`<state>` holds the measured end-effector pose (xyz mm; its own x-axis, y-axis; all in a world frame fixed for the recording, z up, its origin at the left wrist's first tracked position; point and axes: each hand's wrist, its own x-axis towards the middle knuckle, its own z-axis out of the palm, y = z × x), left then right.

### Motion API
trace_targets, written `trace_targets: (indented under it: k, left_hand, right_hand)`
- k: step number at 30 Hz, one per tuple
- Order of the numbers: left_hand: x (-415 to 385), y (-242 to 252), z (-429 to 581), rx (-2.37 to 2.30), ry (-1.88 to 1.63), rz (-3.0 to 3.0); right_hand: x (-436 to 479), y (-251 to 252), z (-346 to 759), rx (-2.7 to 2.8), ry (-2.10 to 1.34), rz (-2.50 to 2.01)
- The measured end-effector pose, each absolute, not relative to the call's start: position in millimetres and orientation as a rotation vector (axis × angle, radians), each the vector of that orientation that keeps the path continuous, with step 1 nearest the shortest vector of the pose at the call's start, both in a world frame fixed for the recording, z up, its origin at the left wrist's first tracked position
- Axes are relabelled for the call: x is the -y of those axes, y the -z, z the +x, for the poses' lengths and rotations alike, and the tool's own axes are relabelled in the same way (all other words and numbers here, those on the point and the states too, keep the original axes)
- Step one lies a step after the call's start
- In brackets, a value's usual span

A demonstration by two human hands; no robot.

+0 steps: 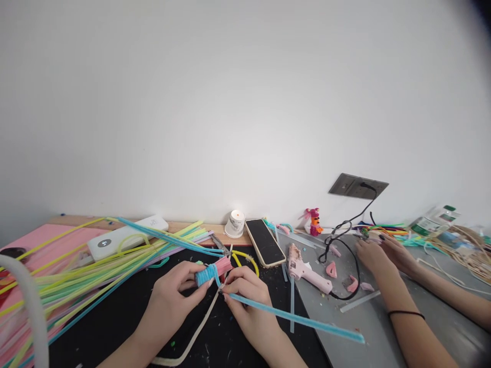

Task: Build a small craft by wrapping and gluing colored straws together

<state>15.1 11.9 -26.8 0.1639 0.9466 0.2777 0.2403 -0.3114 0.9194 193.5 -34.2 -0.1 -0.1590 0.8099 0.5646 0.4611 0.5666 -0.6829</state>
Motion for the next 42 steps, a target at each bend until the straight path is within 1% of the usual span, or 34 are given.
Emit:
trace_targets:
  k: [8,12,18,23,30,42]
  left_hand:
    - [-11.5,19.9,20.0,-1.093,-1.18,1.389]
    - [-16.6,20.9,24.1,-1.052,-1.203,1.207]
    - [-20.5,22.5,23.0,-1.073,-1.141,1.064]
    - [-21.3,23.3,21.9,-1.078,-1.058,1.013]
    - [-19.6,21.7,21.6,-1.084,-1.076,0.959]
    - [-19.4,22.2,20.2,-1.064,-1.06,0.939]
  right_hand:
    - [35.8,-0.9,190.7,1.823,-0.44,-1.062]
    - [33.7,1.3,188.2,1.816,-0.377,-1.087]
    - [32.5,2.1,187.5,1.838,-0.323,-1.084]
    - [32.4,3.7,187.1,1.83,-0.33,-1.084]
    - [28.5,16.4,188.8,1.813,-0.333,-1.067]
    - [29.7,18.1,187.7,1.775,-0.318,-1.075]
